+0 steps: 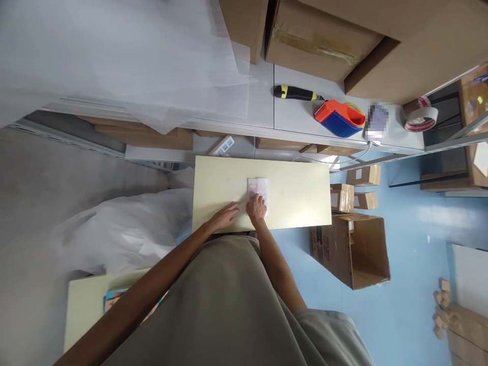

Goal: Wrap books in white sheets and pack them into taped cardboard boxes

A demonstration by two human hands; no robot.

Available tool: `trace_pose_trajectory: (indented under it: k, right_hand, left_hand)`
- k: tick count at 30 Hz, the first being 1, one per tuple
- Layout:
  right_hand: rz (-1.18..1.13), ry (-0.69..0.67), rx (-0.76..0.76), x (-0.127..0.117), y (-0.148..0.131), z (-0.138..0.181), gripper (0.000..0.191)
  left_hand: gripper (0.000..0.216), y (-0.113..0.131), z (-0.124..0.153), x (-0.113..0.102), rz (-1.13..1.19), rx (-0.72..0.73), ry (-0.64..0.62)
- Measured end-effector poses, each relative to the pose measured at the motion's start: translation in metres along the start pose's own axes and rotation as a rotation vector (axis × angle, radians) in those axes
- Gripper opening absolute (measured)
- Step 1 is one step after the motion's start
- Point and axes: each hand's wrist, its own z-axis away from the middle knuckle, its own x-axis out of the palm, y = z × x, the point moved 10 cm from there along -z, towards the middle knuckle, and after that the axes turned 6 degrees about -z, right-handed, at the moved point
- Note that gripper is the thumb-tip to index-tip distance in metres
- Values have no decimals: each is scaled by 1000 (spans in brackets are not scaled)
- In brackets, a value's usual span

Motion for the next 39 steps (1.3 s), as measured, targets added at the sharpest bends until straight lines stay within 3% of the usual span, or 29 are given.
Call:
trace_pose_trajectory:
  k: [6,9,12,20,25,29,34,39]
  right_hand:
    - [-74,-14,-18,-16,21,-2,35]
    - [-124,101,98,-34,49,1,48]
    - [-184,118,233,-33,71,7,62]
    - [-206,49,302,-29,67,10,55]
    - [-193,50,221,-48,48,22,28]
    - [-147,47,55,-52,11,37,25]
    - [-39,-60,-160,-20,-54,42,26]
    - [72,-190,-233,20,-95,31,38]
  left_hand:
    - [46,6,-2,-7,0,-4,-24]
    - [52,6,-5,-20,-17,-10,35]
    - [58,2,-4,-31,-58,-9,90]
    - [56,-16,4,-32,-41,-31,86]
    - [51,-16,7,-27,-33,-46,82]
    - [52,-18,11,-21,-44,-61,62]
    - [56,-21,20,-13,-75,-69,22]
    - [58,-26,33,-8,-99,-126,20]
